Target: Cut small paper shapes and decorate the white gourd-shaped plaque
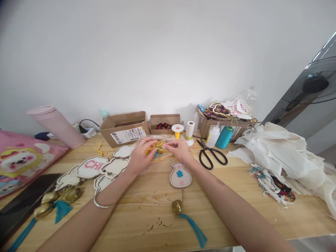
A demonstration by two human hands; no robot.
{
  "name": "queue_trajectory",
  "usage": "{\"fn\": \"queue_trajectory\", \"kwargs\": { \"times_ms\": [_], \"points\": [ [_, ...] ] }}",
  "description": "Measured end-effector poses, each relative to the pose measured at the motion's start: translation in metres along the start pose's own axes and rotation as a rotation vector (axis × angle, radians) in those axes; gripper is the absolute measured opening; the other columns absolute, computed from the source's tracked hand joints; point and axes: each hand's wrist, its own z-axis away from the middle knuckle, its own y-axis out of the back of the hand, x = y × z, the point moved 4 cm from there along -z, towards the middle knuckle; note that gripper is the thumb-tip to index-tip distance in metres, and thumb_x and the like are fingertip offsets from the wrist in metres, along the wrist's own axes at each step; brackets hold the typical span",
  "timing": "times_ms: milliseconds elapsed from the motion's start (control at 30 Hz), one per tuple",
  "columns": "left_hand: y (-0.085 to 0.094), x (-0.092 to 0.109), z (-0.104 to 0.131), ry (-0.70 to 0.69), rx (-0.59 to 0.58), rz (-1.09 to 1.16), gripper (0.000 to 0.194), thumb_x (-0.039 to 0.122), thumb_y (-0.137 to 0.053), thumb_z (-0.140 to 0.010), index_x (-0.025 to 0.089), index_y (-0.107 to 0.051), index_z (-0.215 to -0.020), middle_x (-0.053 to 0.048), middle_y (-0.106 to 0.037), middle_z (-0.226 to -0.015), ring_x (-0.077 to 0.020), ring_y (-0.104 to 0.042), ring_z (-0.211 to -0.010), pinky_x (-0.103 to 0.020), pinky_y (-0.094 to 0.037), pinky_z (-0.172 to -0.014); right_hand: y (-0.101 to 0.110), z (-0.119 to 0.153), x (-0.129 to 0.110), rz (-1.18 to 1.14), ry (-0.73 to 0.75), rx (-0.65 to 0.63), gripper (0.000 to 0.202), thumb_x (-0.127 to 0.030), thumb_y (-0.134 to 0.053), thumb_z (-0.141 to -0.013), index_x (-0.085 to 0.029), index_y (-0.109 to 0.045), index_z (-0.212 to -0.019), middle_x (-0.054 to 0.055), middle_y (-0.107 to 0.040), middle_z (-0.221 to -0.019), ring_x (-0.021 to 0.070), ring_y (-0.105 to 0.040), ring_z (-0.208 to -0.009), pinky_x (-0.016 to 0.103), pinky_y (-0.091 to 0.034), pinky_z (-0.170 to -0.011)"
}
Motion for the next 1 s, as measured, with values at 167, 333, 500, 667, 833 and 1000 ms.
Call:
{"fn": "queue_trajectory", "kwargs": {
  "times_ms": [167, 333, 500, 667, 833, 1000],
  "points": [
    [-0.013, 0.021, 0.004, 0.173, -0.212, 0.373, 0.025, 0.035, -0.055, -0.079, 0.019, -0.065, -0.094, -0.006, -0.069, -0.093, -0.0199, -0.062, -0.087, -0.033, -0.049, -0.079, 0.010, 0.031, 0.002, -0.253, -0.051, -0.013, 0.047, -0.049, -0.051, -0.076, -0.007, -0.069, -0.088, -0.001, -0.055, -0.055, 0.0045, -0.033, -0.041, 0.019, -0.026, -0.038],
    [-0.020, 0.044, 0.008, 0.388, -0.247, 0.700, 0.017, 0.032, -0.063, -0.070, 0.017, -0.068, -0.077, -0.002, -0.071, -0.075, -0.0163, -0.065, -0.071, -0.028, -0.052, -0.068, 0.018, 0.050, 0.008, -0.597, -0.119, -0.115, 0.033, -0.043, -0.066, -0.067, -0.012, -0.070, -0.077, -0.002, -0.056, -0.056, 0.0040, -0.036, -0.045, 0.018, -0.028, -0.043],
    [-0.027, 0.054, 0.010, 0.478, -0.338, 0.746, 0.012, 0.029, -0.065, -0.068, 0.017, -0.066, -0.069, 0.000, -0.070, -0.066, -0.0140, -0.064, -0.064, -0.026, -0.052, -0.065, 0.027, 0.063, 0.023, -0.609, -0.091, -0.165, 0.030, -0.041, -0.063, -0.071, -0.013, -0.070, -0.078, 0.002, -0.063, -0.064, 0.0081, -0.048, -0.054, 0.021, -0.036, -0.051],
    [-0.032, 0.056, 0.016, 0.566, -0.428, 0.708, 0.009, 0.026, -0.065, -0.065, 0.017, -0.065, -0.065, 0.000, -0.070, -0.066, -0.0144, -0.064, -0.064, -0.026, -0.052, -0.064, 0.041, 0.082, 0.037, 0.055, 0.211, -0.015, 0.029, -0.037, -0.049, -0.083, -0.017, -0.070, -0.081, 0.004, -0.063, -0.065, 0.0110, -0.050, -0.057, 0.022, -0.032, -0.050],
    [-0.030, 0.047, 0.026, 0.703, -0.349, 0.690, 0.009, 0.026, -0.066, -0.063, 0.017, -0.064, -0.065, 0.000, -0.070, -0.064, -0.0147, -0.064, -0.064, -0.027, -0.051, -0.064, 0.034, 0.095, 0.034, 0.696, 0.481, -0.088, 0.031, -0.019, -0.039, -0.088, -0.016, -0.066, -0.074, 0.003, -0.060, -0.060, 0.0104, -0.045, -0.050, 0.027, -0.019, -0.047],
    [-0.032, 0.040, 0.032, 0.737, -0.335, 0.671, 0.014, 0.027, -0.068, -0.064, 0.017, -0.067, -0.072, -0.002, -0.072, -0.070, -0.0160, -0.065, -0.068, -0.027, -0.051, -0.065, 0.030, 0.098, 0.032, 0.779, 0.509, -0.145, 0.024, -0.020, -0.042, -0.085, -0.016, -0.064, -0.078, 0.003, -0.062, -0.067, 0.0109, -0.047, -0.053, 0.028, -0.017, -0.049]
  ]
}}
